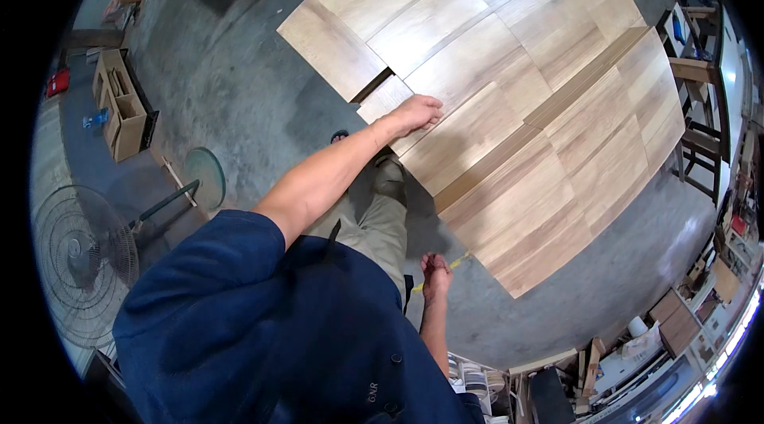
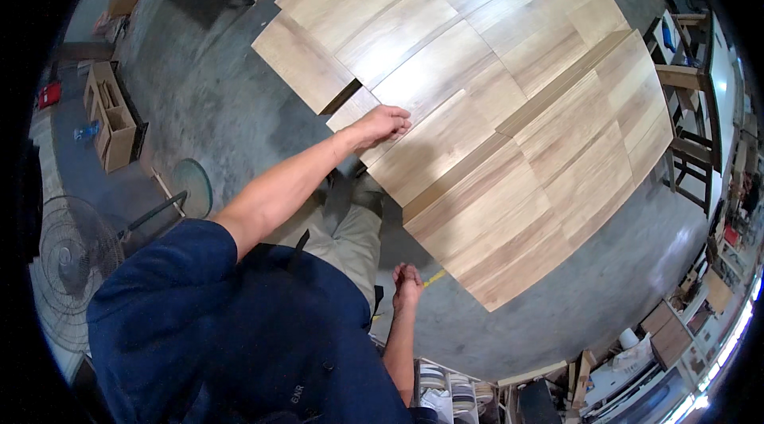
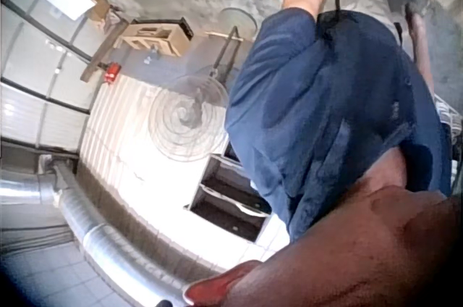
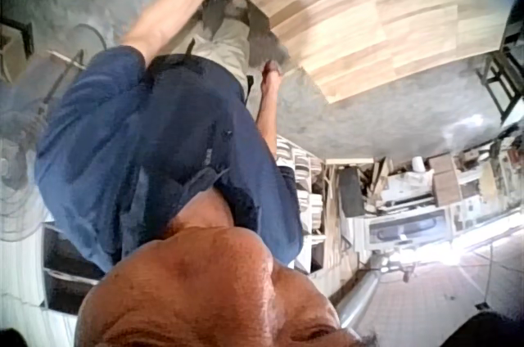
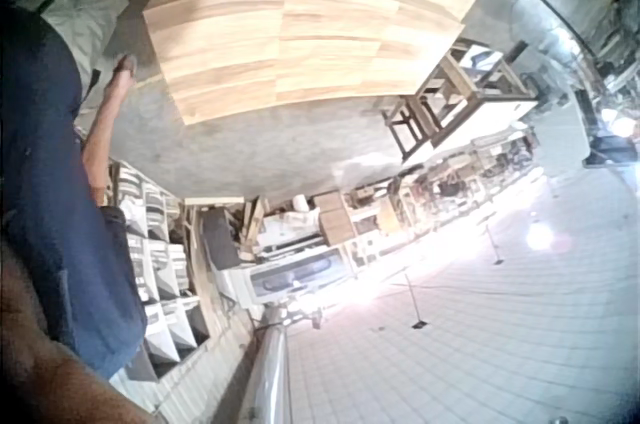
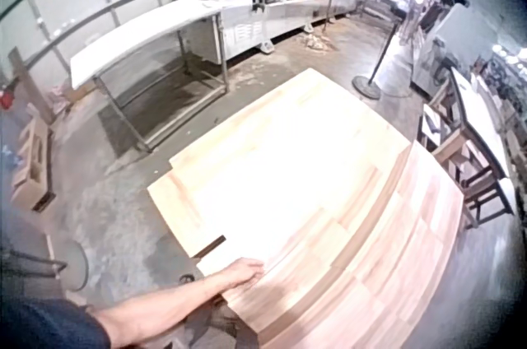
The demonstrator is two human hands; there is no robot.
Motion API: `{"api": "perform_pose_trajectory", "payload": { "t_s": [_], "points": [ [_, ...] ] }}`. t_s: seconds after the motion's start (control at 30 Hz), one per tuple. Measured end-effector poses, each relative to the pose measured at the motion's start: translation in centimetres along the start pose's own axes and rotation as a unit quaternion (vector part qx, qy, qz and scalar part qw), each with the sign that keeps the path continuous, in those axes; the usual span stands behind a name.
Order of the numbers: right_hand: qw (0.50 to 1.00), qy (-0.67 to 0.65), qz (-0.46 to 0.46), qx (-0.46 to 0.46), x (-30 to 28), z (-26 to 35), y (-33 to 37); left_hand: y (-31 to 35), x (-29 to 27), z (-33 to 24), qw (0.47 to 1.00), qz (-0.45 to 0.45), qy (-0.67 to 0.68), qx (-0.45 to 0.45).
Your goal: The person picks up individual wood panels, rotates them to check different sides and edges, and uses a utility knife to trim or scrape the edges of one panel before stacking them together on a pallet.
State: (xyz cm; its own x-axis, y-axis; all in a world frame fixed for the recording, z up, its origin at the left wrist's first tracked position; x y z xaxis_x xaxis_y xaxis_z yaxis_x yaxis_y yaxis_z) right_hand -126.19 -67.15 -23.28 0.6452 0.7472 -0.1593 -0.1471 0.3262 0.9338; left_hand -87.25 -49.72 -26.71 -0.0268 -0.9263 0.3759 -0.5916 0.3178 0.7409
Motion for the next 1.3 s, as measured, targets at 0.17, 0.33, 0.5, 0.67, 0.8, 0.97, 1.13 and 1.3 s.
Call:
{"api": "perform_pose_trajectory", "payload": {
  "t_s": [0.17, 0.33, 0.5, 0.67, 0.8, 0.97, 1.13, 1.3],
  "points": [
    [0.999, 0.043, 0.021, -0.027, 0.1, -0.2, 1.3, 3.3, -4.5, -2.6, 0.996, -0.062, 0.003, 0.064],
    [0.998, 0.052, 0.005, -0.021, 0.5, -2.7, 2.7, 9.4, -13.7, -0.5, 0.99, -0.071, -0.087, 0.082],
    [0.998, 0.056, 0.005, -0.026, 3.2, -4.7, 4.7, 19.4, -26.4, 6.1, 0.979, -0.173, -0.104, -0.006],
    [0.994, 0.088, 0.053, -0.047, 6.9, -7.0, 4.5, 28.2, -40.9, 15.4, 0.944, -0.31, -0.009, -0.109],
    [0.971, 0.226, 0.052, -0.063, 9.8, -7.3, 5.1, 32.0, -46.8, 19.4, 0.945, -0.309, 0.006, -0.11],
    [0.969, 0.227, 0.074, -0.059, 15.3, -5.7, 3.8, 33.5, -46.8, 16.4, 0.932, -0.324, 0.159, -0.041],
    [0.954, 0.247, 0.128, -0.111, 21.5, -1.4, 3.0, 32.1, -47.0, 14.6, 0.931, -0.309, 0.193, 0.001],
    [0.943, 0.244, 0.162, -0.157, 25.6, 1.8, 4.1, 31.9, -48.6, 14.3, 0.93, -0.306, 0.203, 0.001]
  ]
}}
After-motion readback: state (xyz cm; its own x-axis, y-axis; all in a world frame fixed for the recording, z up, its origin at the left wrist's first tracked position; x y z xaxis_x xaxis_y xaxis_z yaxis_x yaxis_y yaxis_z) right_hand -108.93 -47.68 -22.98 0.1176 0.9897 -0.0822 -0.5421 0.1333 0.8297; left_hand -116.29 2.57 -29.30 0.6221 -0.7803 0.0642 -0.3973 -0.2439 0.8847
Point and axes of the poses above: each hand's wrist, its own y-axis away from the middle knuckle, its own x-axis out of the palm, z = x × y, the point moved 6 cm from there along -y, towards the middle knuckle, and after that the axes turned 8 degrees about y, right-handed, at the moved point
